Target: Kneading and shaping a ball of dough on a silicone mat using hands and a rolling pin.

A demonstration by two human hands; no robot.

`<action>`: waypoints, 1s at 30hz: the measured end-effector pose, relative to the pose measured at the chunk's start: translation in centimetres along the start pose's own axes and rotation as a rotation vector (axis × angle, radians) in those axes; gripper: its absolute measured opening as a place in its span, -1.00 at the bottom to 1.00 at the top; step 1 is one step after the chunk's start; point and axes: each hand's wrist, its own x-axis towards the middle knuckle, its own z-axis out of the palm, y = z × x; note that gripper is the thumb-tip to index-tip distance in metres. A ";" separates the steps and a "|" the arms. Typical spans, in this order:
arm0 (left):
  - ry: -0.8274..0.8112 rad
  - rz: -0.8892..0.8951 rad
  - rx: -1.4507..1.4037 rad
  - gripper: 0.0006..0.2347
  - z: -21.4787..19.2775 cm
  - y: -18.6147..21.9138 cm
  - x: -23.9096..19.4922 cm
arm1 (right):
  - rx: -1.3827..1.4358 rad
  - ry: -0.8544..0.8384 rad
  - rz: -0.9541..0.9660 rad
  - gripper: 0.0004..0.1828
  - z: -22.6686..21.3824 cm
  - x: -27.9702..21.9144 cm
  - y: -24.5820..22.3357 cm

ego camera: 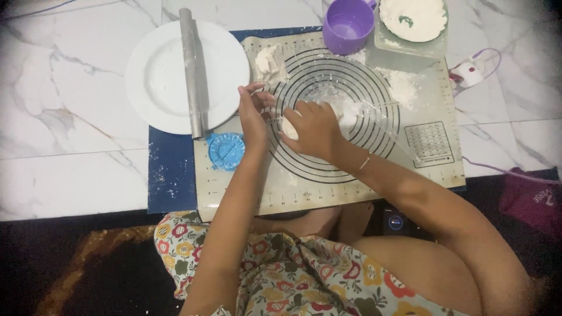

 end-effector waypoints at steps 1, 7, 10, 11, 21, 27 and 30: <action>0.000 0.001 0.001 -0.47 -0.1 0.1 -0.2 | 0.001 0.002 0.000 -0.55 -0.2 0.2 0.0; 0.035 -0.041 -0.054 -0.48 -0.3 -0.6 0.7 | 0.187 -0.151 0.085 -0.59 -0.6 1.7 0.4; 0.098 -0.010 -0.030 -0.51 -0.3 -0.1 0.4 | 0.206 -0.161 0.074 -0.64 -1.0 2.0 0.4; 0.118 0.006 -0.050 -0.53 -0.3 -0.1 0.4 | 0.207 -0.170 0.073 -0.63 -1.1 2.1 0.5; 0.166 0.139 -0.051 -0.56 -0.4 -0.3 0.4 | 0.221 -0.193 0.071 -0.61 -1.6 2.4 0.4; 0.160 0.213 -0.034 -0.57 -0.4 -0.2 0.2 | 0.216 -0.155 0.043 -0.65 -1.4 2.3 0.5; 0.164 0.251 -0.026 -0.57 -0.5 -0.8 0.7 | 0.201 -0.136 0.024 -0.65 -1.2 2.2 0.7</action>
